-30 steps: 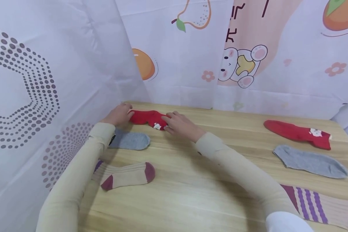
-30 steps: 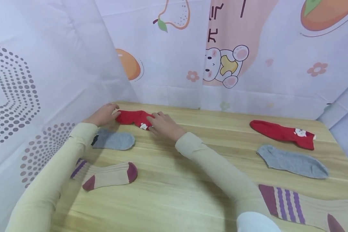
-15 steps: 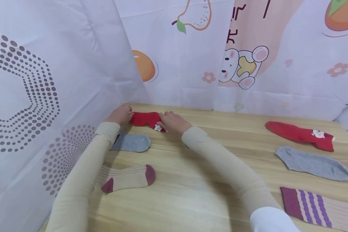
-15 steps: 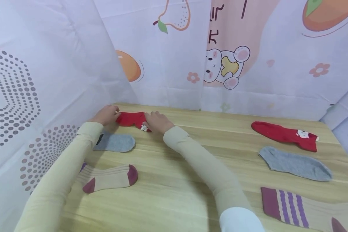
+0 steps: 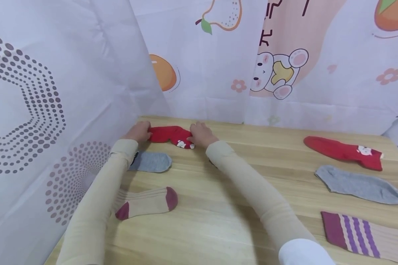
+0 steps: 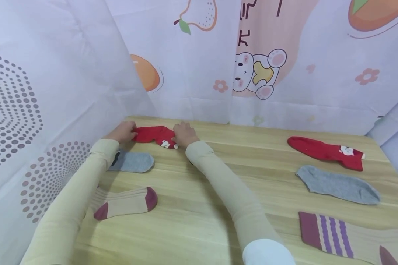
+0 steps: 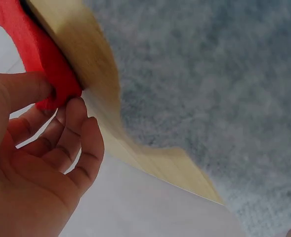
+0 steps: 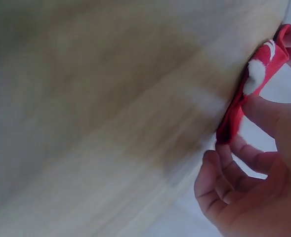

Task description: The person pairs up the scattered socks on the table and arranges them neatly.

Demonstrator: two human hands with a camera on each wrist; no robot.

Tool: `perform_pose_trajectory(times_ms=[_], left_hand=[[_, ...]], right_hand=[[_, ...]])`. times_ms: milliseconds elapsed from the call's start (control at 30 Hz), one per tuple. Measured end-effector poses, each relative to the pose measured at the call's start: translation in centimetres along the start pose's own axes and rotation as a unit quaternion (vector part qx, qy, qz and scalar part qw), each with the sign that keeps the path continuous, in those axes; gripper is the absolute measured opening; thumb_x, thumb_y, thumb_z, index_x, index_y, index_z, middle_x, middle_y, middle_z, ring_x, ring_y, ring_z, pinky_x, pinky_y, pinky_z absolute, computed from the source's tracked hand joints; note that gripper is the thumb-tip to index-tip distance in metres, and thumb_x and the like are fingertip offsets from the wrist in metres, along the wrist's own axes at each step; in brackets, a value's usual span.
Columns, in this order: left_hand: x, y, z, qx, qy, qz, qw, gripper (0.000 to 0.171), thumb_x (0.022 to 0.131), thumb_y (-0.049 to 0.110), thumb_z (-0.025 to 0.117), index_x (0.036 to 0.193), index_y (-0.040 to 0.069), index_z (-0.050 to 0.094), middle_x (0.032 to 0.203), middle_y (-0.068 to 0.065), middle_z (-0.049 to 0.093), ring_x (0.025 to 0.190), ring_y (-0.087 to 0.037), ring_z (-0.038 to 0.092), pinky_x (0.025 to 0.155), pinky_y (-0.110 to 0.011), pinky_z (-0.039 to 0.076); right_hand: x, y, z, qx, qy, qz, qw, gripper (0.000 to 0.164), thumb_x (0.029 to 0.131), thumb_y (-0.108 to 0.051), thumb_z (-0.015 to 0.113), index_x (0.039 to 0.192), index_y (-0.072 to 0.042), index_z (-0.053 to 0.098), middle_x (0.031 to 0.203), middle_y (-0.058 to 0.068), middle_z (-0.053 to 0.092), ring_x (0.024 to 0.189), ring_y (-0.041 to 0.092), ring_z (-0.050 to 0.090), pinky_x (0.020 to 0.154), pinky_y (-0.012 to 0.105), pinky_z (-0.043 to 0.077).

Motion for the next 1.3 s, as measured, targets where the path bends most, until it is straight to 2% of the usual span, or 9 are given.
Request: perform_pose_trajectory(times_ms=[200, 333, 433, 667, 800, 1033, 1167, 1300], left_hand=[[-0.3, -0.4, 0.0, -0.021, -0.008, -0.004, 0.9997, 0.007, 0.094, 0.003, 0.058, 0.095, -0.004, 0.058, 0.092, -0.019, 0.063, 0.084, -0.03, 0.055, 0.078, -0.042, 0.048], [-0.9, -0.3, -0.7, -0.031, 0.01, 0.023, 0.9992, 0.011, 0.094, 0.005, 0.06, 0.09, -0.005, 0.061, 0.086, -0.018, 0.063, 0.082, -0.031, 0.056, 0.077, -0.043, 0.048], [-1.3, -0.1, -1.3, -0.031, 0.03, 0.05, 0.9978, 0.016, 0.095, 0.006, 0.061, 0.088, -0.008, 0.066, 0.082, -0.018, 0.065, 0.079, -0.031, 0.057, 0.076, -0.045, 0.048], [-1.8, -0.1, -1.6, -0.056, 0.035, 0.053, 0.9964, 0.017, 0.096, 0.007, 0.063, 0.095, -0.008, 0.07, 0.084, -0.016, 0.067, 0.076, -0.027, 0.056, 0.073, -0.04, 0.049], [-2.1, 0.7, -1.8, -0.059, 0.044, 0.066, 0.9951, 0.015, 0.095, 0.007, 0.064, 0.093, -0.006, 0.072, 0.081, -0.013, 0.068, 0.075, -0.026, 0.056, 0.072, -0.039, 0.048], [-2.4, 3.9, -1.9, -0.061, 0.054, 0.126, 0.9887, 0.014, 0.094, 0.006, 0.065, 0.088, -0.006, 0.071, 0.079, -0.014, 0.069, 0.076, -0.027, 0.059, 0.075, -0.042, 0.049], [-3.1, 5.1, -2.2, -0.068, 0.051, 0.138, 0.9869, 0.014, 0.094, 0.006, 0.065, 0.088, -0.005, 0.072, 0.08, -0.012, 0.069, 0.074, -0.025, 0.059, 0.073, -0.04, 0.049], [-3.8, 5.8, -2.7, -0.084, 0.047, 0.139, 0.9857, 0.014, 0.095, 0.006, 0.065, 0.087, -0.003, 0.071, 0.075, -0.01, 0.067, 0.069, -0.022, 0.057, 0.067, -0.036, 0.047]], right_hand=[[0.2, -0.5, -0.2, 0.007, 0.025, -0.045, 0.999, 0.019, 0.095, -0.018, 0.068, 0.102, -0.005, 0.057, 0.092, 0.007, 0.061, 0.088, 0.022, 0.057, 0.076, 0.033, 0.051], [-0.1, -0.2, -0.2, 0.031, 0.03, -0.071, 0.997, 0.013, 0.097, -0.012, 0.063, 0.103, -0.005, 0.054, 0.09, 0.007, 0.062, 0.081, 0.021, 0.058, 0.074, 0.031, 0.051], [-0.6, 0.3, -0.6, 0.058, 0.033, -0.081, 0.994, 0.013, 0.098, -0.012, 0.062, 0.104, -0.005, 0.053, 0.09, 0.008, 0.063, 0.081, 0.022, 0.058, 0.074, 0.031, 0.05], [-1.5, 1.8, -1.6, 0.105, 0.029, -0.087, 0.99, 0.013, 0.097, -0.01, 0.062, 0.105, -0.006, 0.053, 0.095, 0.008, 0.061, 0.086, 0.022, 0.056, 0.078, 0.03, 0.05], [-2.0, 2.9, -1.9, 0.119, 0.03, -0.084, 0.989, 0.013, 0.097, -0.009, 0.063, 0.104, -0.005, 0.053, 0.095, 0.008, 0.06, 0.087, 0.023, 0.055, 0.078, 0.031, 0.049], [-3.7, 5.0, -2.6, 0.123, 0.03, -0.085, 0.988, 0.014, 0.096, -0.009, 0.064, 0.103, -0.006, 0.053, 0.096, 0.009, 0.061, 0.088, 0.023, 0.054, 0.08, 0.032, 0.049], [-4.7, 5.8, -3.5, 0.126, 0.032, -0.085, 0.988, 0.016, 0.095, -0.008, 0.066, 0.104, -0.007, 0.053, 0.098, 0.008, 0.062, 0.089, 0.023, 0.056, 0.081, 0.032, 0.051], [-5.4, 6.3, -4.0, 0.128, 0.025, -0.083, 0.988, 0.016, 0.096, -0.01, 0.065, 0.105, -0.008, 0.052, 0.099, 0.008, 0.063, 0.089, 0.023, 0.057, 0.08, 0.031, 0.051]])
Point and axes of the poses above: each hand's wrist, its own x-axis towards the middle knuckle, its own z-axis out of the palm, y = z × x, the point moved 8 cm from there along x, towards the middle knuckle
